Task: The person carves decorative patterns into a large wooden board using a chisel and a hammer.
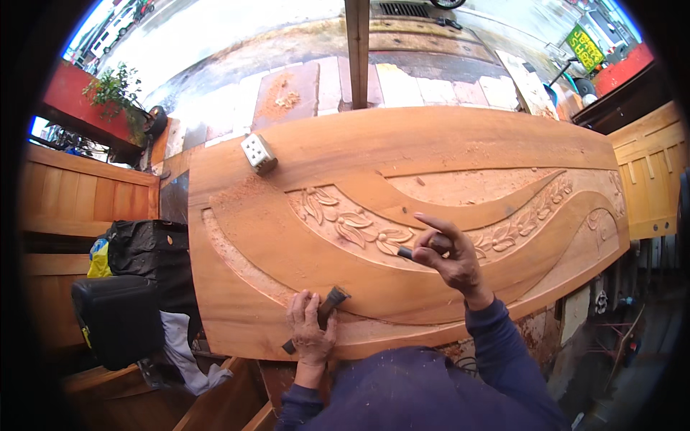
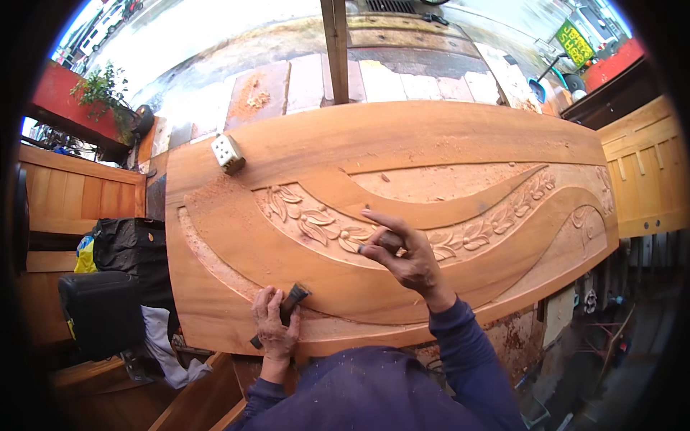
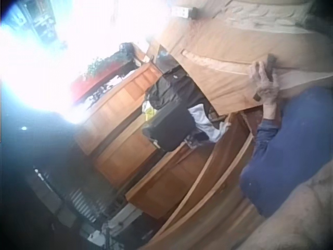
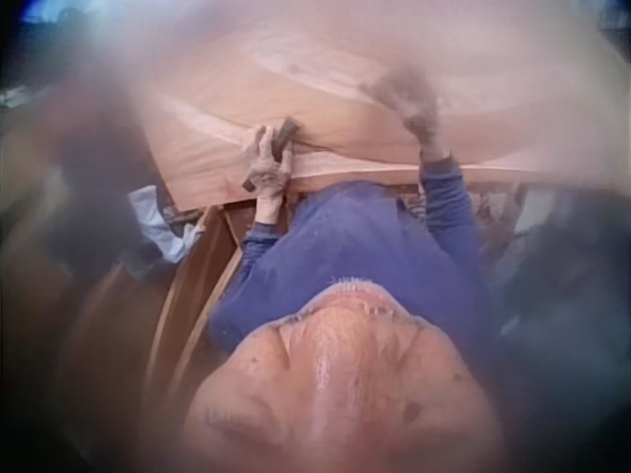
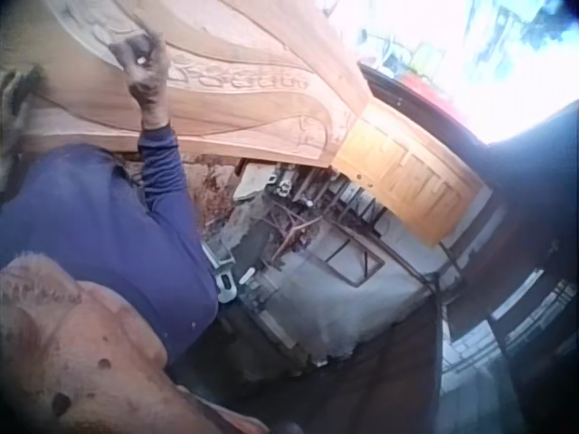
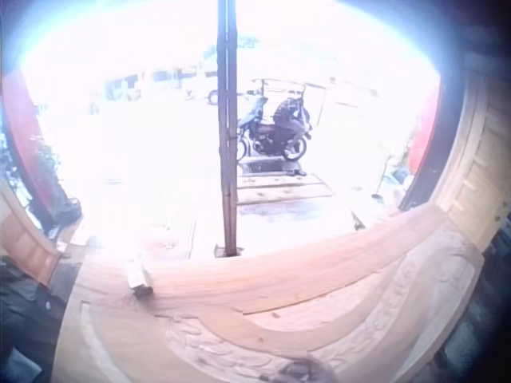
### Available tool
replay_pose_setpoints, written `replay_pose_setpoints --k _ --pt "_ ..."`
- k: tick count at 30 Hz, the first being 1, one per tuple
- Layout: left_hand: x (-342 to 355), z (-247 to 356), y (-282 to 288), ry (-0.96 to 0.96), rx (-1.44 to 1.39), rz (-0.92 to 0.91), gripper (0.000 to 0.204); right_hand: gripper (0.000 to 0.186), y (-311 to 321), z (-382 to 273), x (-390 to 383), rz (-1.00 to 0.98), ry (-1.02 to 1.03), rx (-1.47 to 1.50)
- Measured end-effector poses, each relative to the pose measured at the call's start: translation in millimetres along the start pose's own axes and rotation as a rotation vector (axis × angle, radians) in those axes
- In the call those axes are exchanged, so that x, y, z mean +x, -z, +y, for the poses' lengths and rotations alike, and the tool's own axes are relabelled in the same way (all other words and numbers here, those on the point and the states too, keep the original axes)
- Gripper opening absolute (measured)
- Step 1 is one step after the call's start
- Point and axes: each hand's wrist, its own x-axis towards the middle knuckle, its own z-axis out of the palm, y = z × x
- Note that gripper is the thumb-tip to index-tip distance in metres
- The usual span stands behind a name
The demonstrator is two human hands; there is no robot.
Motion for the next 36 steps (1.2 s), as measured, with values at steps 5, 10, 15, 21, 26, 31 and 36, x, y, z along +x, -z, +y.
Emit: replay_pose_setpoints --k 5,10,15,21,26,31,36 --pt "-8.8 -6.6 3.7 -0.023 0.022 0.038 0.052 0.010 -46.2 -27.1 85.8 0.182 0.669 0.135" --pt "-4.3 4.2 5.3 -0.022 0.001 0.089 0.049 0.021 -70.3 30.8 130.2 0.354 0.532 0.073" --pt "-13.1 -5.6 4.8 0.000 -0.029 0.100 0.048 0.024 -76.0 64.4 144.6 0.471 0.320 0.024" --pt "-8.7 2.9 2.2 -0.046 -0.035 0.123 0.047 0.022 -39.2 69.5 131.2 0.364 0.258 -0.016" --pt "-14.2 14.0 15.3 -0.040 -0.039 0.148 0.045 0.027 -16.1 31.6 25.3 0.599 0.231 0.460" --pt "-25.4 3.6 5.1 -0.075 0.011 0.197 0.039 0.021 22.7 41.6 -100.1 0.704 0.092 0.511" --pt "-34.1 6.2 -0.2 -0.198 0.024 0.300 0.032 0.032 73.1 57.4 -176.4 0.586 -0.110 0.002"
